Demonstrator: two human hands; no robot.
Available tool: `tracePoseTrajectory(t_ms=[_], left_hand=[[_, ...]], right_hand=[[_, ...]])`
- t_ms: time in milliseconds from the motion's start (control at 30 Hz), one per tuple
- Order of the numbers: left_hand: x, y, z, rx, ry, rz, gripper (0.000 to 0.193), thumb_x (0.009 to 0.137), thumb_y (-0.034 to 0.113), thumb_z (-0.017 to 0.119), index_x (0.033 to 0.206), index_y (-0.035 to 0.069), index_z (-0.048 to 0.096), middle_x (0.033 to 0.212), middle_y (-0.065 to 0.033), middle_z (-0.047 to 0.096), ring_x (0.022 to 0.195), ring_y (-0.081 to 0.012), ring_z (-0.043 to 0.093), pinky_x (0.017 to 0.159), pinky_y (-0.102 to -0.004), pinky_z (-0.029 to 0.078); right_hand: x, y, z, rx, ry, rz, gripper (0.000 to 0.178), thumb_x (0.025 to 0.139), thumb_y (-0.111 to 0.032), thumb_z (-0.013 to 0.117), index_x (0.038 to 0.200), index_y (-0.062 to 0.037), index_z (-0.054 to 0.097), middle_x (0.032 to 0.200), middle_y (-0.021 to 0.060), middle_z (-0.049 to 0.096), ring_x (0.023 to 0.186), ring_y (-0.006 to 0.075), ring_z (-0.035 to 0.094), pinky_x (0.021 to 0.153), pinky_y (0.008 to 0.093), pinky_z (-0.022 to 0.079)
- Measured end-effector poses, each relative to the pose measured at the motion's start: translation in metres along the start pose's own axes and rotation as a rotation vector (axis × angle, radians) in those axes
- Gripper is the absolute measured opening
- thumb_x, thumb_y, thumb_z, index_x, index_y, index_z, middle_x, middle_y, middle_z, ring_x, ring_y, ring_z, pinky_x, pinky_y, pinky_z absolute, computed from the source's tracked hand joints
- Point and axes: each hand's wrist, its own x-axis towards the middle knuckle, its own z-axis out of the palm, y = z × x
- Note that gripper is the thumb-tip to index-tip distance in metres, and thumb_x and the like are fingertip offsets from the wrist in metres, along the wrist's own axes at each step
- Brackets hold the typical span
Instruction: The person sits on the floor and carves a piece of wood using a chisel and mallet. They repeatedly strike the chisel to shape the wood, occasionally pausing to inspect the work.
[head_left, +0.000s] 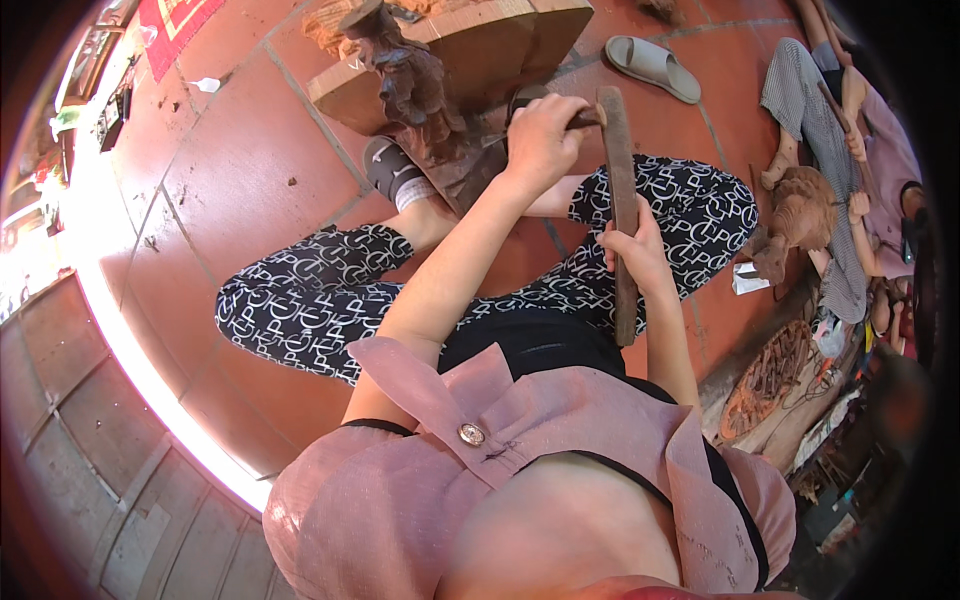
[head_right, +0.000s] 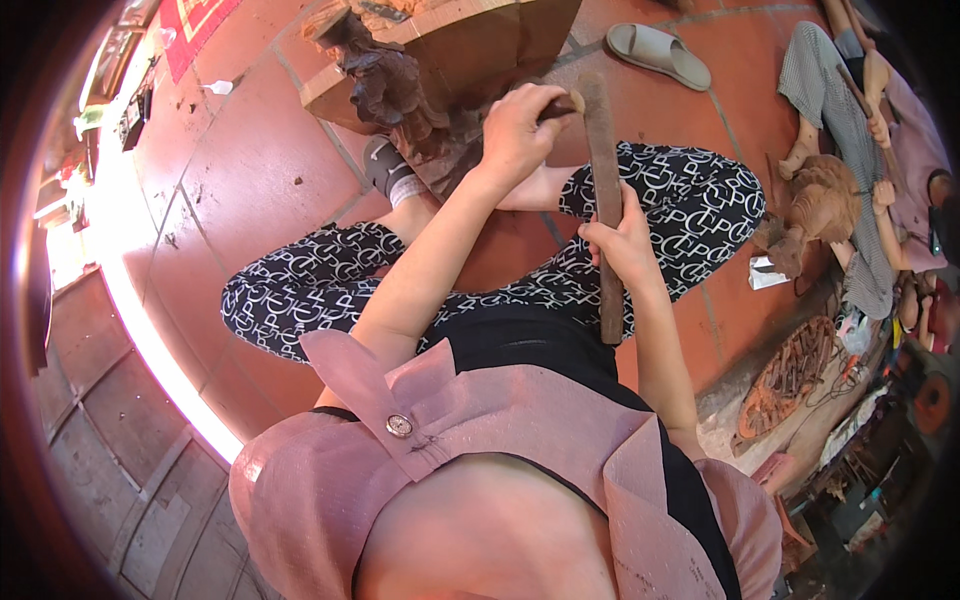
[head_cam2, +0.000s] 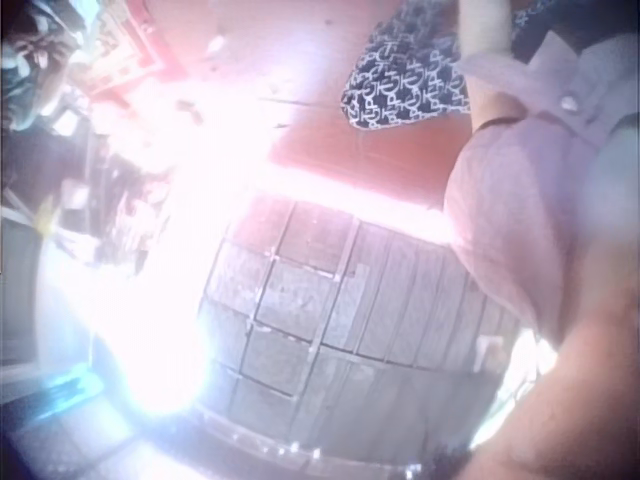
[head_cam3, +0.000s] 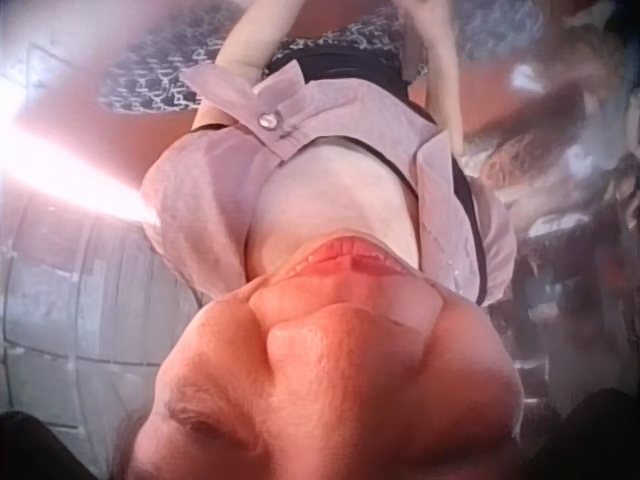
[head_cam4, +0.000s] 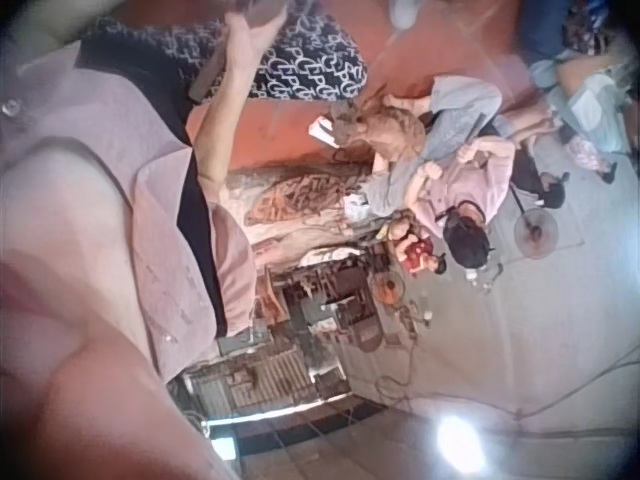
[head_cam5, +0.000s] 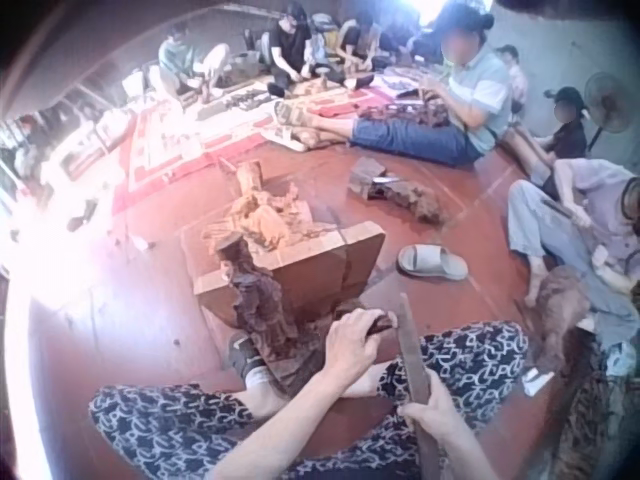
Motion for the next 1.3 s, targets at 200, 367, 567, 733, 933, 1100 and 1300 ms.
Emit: tracePoseTrajectory(t_ms=[200,367,567,733,933,1100,1300], left_hand=[[-0.006,0.002,0.000,0.029,-0.139,0.033,0.027,0.076,0.020,0.073,0.102,0.015,0.069,0.091,-0.0037,0.065,0.089,-0.0276,0.063,0.078,-0.0400,0.047],[0.002,-0.005,-0.010,-0.009,-0.197,-0.059,0.027,0.080,0.032,0.072,0.102,0.016,0.069,0.093,-0.0057,0.066,0.092,-0.0286,0.063,0.077,-0.0401,0.049],[0.003,-0.027,-0.005,-0.015,-0.122,-0.048,0.030,0.083,0.035,0.069,0.107,0.017,0.068,0.095,-0.0079,0.066,0.093,-0.0300,0.064,0.077,-0.0408,0.050],[0.023,-0.029,-0.017,-0.046,-0.083,-0.120,0.029,0.083,0.030,0.068,0.110,0.017,0.066,0.094,-0.0077,0.066,0.094,-0.0306,0.063,0.077,-0.0413,0.050],[-0.010,0.009,-0.008,0.025,-0.174,0.133,0.021,0.077,0.016,0.068,0.099,0.018,0.067,0.086,-0.0041,0.064,0.086,-0.0280,0.061,0.075,-0.0417,0.045],[-0.031,0.027,-0.018,-0.092,-0.243,0.191,0.022,0.071,0.007,0.069,0.090,0.017,0.066,0.079,0.0003,0.061,0.080,-0.0252,0.058,0.073,-0.0374,0.038],[-0.041,0.012,-0.034,-0.035,-0.293,0.146,0.029,0.067,0.000,0.066,0.090,0.016,0.066,0.082,-0.0008,0.060,0.084,-0.0247,0.057,0.075,-0.0373,0.038]], right_hand=[[-0.017,0.008,-0.009,0.008,0.031,-0.022,0.069,0.073,0.002,0.065,0.135,-0.0017,0.037,0.080,0.0047,0.054,0.054,0.0107,0.055,0.043,0.0254,0.047],[-0.024,-0.002,-0.010,0.081,0.121,-0.141,0.063,0.074,0.003,0.064,0.132,-0.0020,0.038,0.081,0.0058,0.055,0.054,0.0110,0.055,0.043,0.0250,0.047],[-0.016,-0.006,0.003,0.036,0.105,-0.136,0.068,0.074,0.003,0.064,0.136,-0.0023,0.035,0.081,0.0053,0.054,0.054,0.0110,0.055,0.044,0.0249,0.047],[-0.016,0.002,0.007,0.026,0.032,-0.085,0.078,0.072,0.004,0.065,0.142,-0.0013,0.030,0.080,0.0052,0.054,0.052,0.0113,0.054,0.044,0.0250,0.046],[-0.014,0.012,-0.007,0.089,0.091,-0.046,0.072,0.072,0.004,0.064,0.137,0.0009,0.035,0.079,0.0057,0.055,0.052,0.0116,0.055,0.042,0.0257,0.047],[-0.029,0.009,-0.011,0.007,0.071,0.007,0.058,0.073,0.000,0.066,0.125,-0.0019,0.042,0.080,0.0050,0.055,0.053,0.0113,0.054,0.044,0.0264,0.047],[-0.035,0.010,-0.009,-0.142,0.079,0.003,0.062,0.074,-0.004,0.071,0.129,-0.0020,0.043,0.079,0.0033,0.058,0.055,0.0093,0.056,0.045,0.0238,0.046]])
